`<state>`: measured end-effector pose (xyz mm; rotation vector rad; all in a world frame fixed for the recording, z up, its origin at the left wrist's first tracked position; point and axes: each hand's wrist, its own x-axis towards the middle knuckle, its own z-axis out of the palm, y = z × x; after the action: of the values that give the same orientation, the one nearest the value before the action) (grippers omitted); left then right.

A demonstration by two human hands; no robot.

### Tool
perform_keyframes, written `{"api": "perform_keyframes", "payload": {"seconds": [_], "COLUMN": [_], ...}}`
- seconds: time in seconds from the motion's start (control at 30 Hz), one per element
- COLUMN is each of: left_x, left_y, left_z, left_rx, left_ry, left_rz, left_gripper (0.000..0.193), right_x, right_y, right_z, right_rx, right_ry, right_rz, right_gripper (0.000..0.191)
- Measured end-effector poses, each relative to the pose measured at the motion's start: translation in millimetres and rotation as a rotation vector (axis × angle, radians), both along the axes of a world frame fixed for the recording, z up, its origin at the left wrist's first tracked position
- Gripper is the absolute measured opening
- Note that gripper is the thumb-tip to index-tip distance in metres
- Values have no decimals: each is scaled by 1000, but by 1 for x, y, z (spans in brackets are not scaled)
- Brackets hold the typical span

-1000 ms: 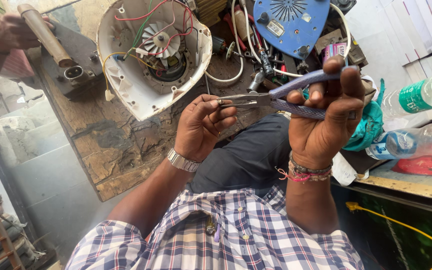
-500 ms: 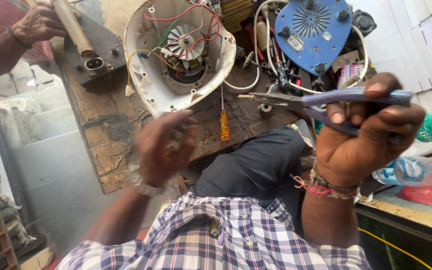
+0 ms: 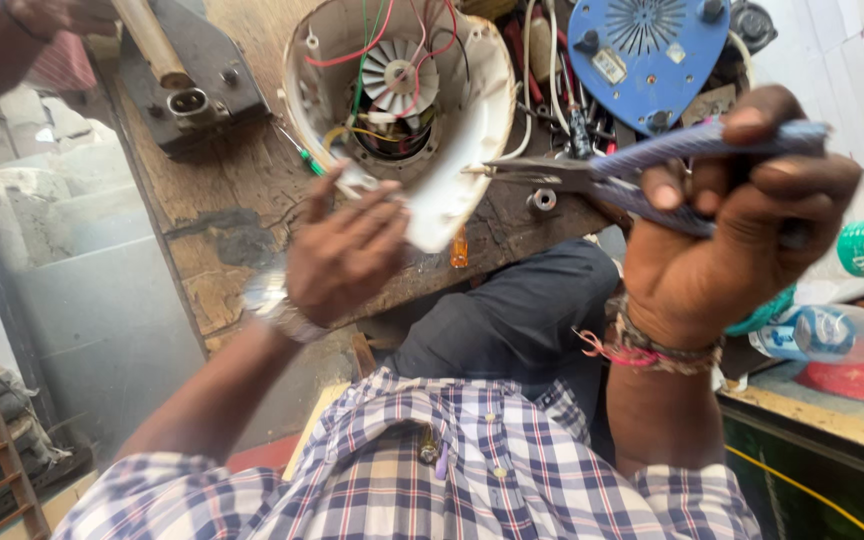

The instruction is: The person repairs a disassembled electric fan motor by stripping, twisting, and taping wires, and using a screwdriver to adjust internal components. The person uses pliers and electrical tape to secure connections and continues to manipulate the wiring throughout the clip.

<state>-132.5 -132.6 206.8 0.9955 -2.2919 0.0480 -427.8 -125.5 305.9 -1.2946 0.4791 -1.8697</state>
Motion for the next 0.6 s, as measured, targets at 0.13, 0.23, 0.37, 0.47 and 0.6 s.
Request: {"api": "perform_keyframes", "payload": {"seconds": [0.13,0.23,0.37,0.47,0.6], "left_x": [-26,-25,-23,-27,-29], "left_y": [9,15,18,18,18], "left_z": [-27,-38,-34,-30,-32], "left_rx": [-10,43,97,93,104], "left_ry": [162,277,311,336,326], "left_rz": [34,94,67,54,45], "left_gripper": [22,28,27,18,21], "right_x": [24,47,68,74,73], "right_y": [-11,-18,-34,-50,-60], "right_z": [-13,-32,-56,-69,-80], "right_rx": [53,56,60,77,99], "right_ry": [31,124,296,434,469], "right_rz": [1,27,32,48,109], "right_gripper": [15,19,27,29,25]}}
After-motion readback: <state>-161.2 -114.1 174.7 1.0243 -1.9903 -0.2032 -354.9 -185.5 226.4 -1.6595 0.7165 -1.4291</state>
